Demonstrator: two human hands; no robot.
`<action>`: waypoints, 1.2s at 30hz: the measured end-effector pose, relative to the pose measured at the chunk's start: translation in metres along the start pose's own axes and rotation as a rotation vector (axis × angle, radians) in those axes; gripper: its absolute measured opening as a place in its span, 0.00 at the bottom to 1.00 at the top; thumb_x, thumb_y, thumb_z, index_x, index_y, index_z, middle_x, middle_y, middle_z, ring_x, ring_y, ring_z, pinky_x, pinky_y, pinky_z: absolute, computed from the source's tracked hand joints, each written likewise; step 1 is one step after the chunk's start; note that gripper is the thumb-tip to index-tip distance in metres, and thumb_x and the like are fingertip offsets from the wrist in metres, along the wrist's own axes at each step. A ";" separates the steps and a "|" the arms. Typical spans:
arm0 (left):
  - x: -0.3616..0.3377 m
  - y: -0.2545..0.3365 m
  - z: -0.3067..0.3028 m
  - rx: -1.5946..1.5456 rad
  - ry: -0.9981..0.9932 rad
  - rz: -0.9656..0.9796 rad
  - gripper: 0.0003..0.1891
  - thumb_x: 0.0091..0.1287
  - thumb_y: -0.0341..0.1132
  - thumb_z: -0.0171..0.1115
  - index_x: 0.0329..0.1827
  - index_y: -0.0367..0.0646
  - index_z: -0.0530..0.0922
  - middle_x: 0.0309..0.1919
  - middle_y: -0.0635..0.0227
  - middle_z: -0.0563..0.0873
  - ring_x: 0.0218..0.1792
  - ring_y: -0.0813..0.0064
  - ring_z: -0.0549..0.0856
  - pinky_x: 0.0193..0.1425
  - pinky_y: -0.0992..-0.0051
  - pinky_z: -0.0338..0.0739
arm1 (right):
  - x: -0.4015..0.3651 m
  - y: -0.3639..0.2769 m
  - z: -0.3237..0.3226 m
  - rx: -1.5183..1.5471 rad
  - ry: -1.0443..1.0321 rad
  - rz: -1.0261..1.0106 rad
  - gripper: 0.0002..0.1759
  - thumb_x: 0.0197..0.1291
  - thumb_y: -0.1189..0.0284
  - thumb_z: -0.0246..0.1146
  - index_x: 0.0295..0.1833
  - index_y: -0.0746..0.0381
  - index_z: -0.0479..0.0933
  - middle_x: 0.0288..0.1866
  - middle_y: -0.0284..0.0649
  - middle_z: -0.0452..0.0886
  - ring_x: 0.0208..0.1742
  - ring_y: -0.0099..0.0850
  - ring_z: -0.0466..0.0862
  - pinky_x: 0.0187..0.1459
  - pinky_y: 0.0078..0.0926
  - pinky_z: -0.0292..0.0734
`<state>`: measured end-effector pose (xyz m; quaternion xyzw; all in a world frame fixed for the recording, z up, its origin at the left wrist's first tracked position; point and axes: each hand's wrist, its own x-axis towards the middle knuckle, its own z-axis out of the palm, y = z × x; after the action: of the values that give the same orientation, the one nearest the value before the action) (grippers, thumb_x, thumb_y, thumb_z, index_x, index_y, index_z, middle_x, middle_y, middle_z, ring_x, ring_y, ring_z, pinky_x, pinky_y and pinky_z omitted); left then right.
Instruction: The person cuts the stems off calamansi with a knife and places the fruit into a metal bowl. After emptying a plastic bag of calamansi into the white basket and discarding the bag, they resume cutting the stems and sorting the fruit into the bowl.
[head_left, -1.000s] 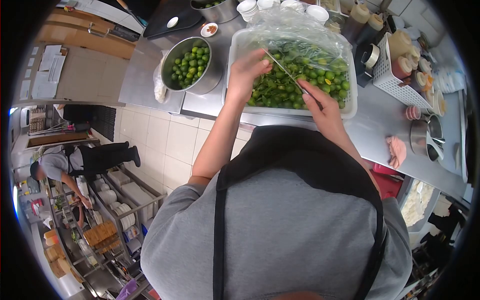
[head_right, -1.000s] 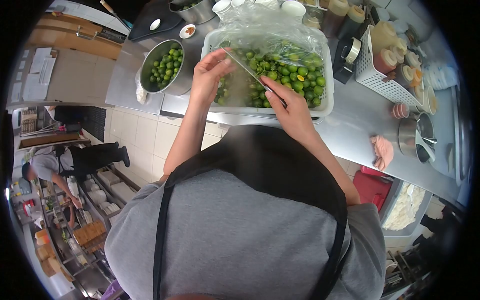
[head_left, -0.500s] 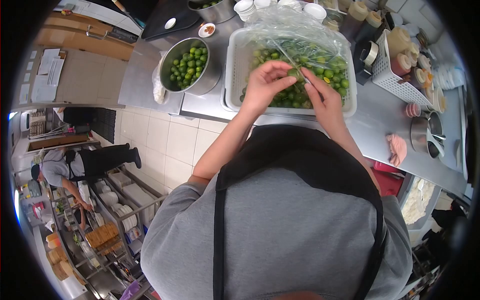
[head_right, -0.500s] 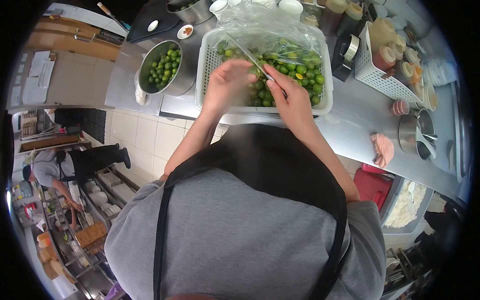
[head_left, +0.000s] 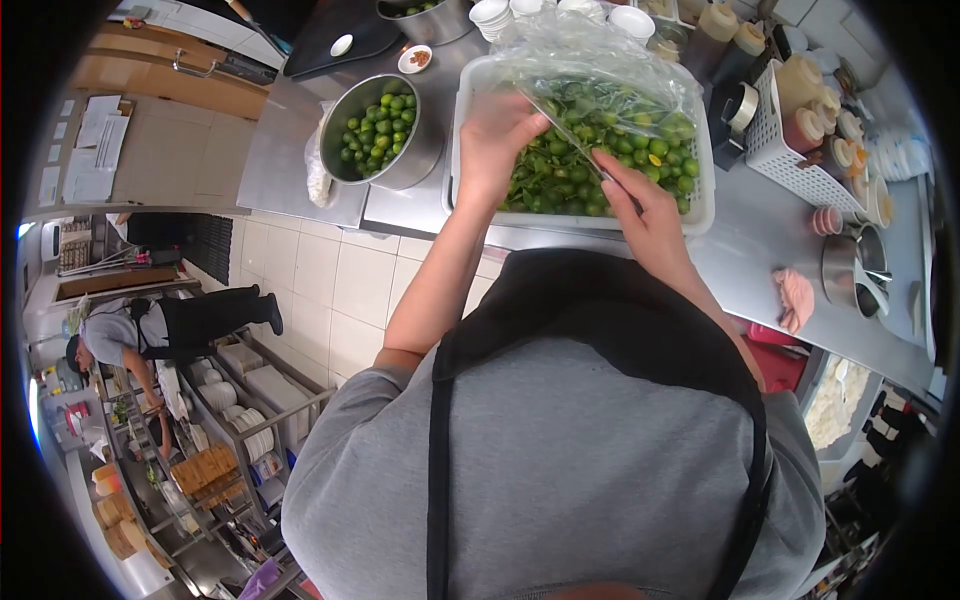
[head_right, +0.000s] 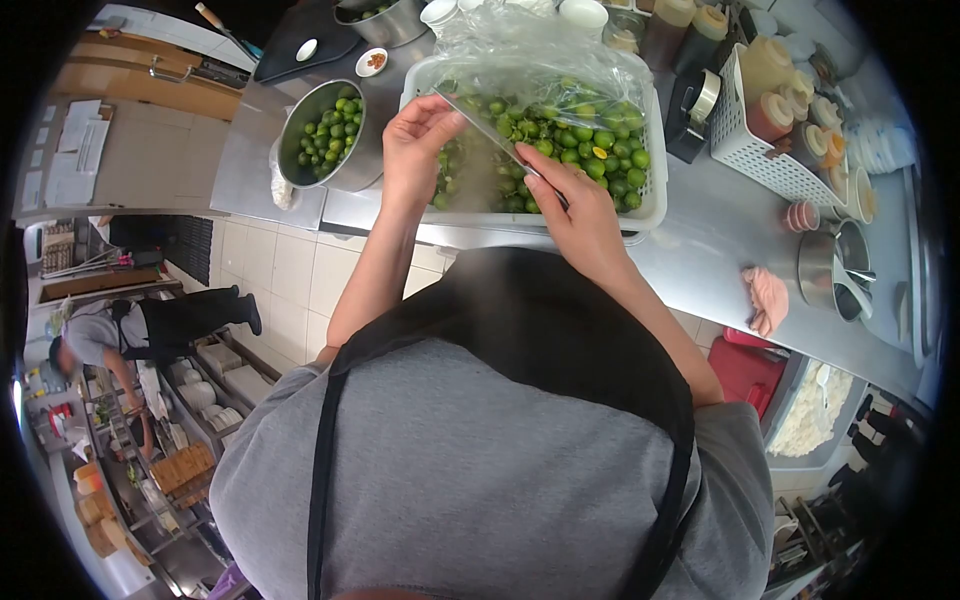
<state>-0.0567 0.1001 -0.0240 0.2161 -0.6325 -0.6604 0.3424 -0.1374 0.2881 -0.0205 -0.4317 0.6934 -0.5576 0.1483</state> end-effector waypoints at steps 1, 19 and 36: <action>-0.004 0.003 0.005 -0.055 -0.041 -0.031 0.11 0.55 0.22 0.64 0.41 0.34 0.76 0.35 0.66 0.82 0.37 0.79 0.81 0.45 0.80 0.74 | 0.003 0.001 0.002 0.001 0.007 0.006 0.17 0.62 0.71 0.55 0.58 0.57 0.73 0.43 0.44 0.80 0.36 0.33 0.78 0.41 0.23 0.72; 0.038 0.006 -0.108 0.393 0.424 0.182 0.12 0.56 0.25 0.64 0.43 0.34 0.78 0.38 0.59 0.83 0.37 0.72 0.83 0.43 0.79 0.77 | -0.005 0.021 -0.005 0.046 -0.015 0.114 0.17 0.62 0.70 0.56 0.57 0.57 0.73 0.47 0.43 0.80 0.43 0.30 0.80 0.45 0.23 0.71; 0.038 -0.041 -0.023 0.519 -0.210 -0.102 0.15 0.53 0.29 0.63 0.45 0.44 0.80 0.37 0.63 0.83 0.32 0.72 0.82 0.40 0.73 0.77 | -0.004 0.017 -0.011 0.047 0.056 0.080 0.17 0.63 0.72 0.55 0.57 0.60 0.72 0.50 0.43 0.80 0.47 0.29 0.79 0.49 0.22 0.70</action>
<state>-0.0731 0.0549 -0.0610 0.2584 -0.8007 -0.5115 0.1743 -0.1499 0.2984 -0.0337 -0.3843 0.7005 -0.5793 0.1612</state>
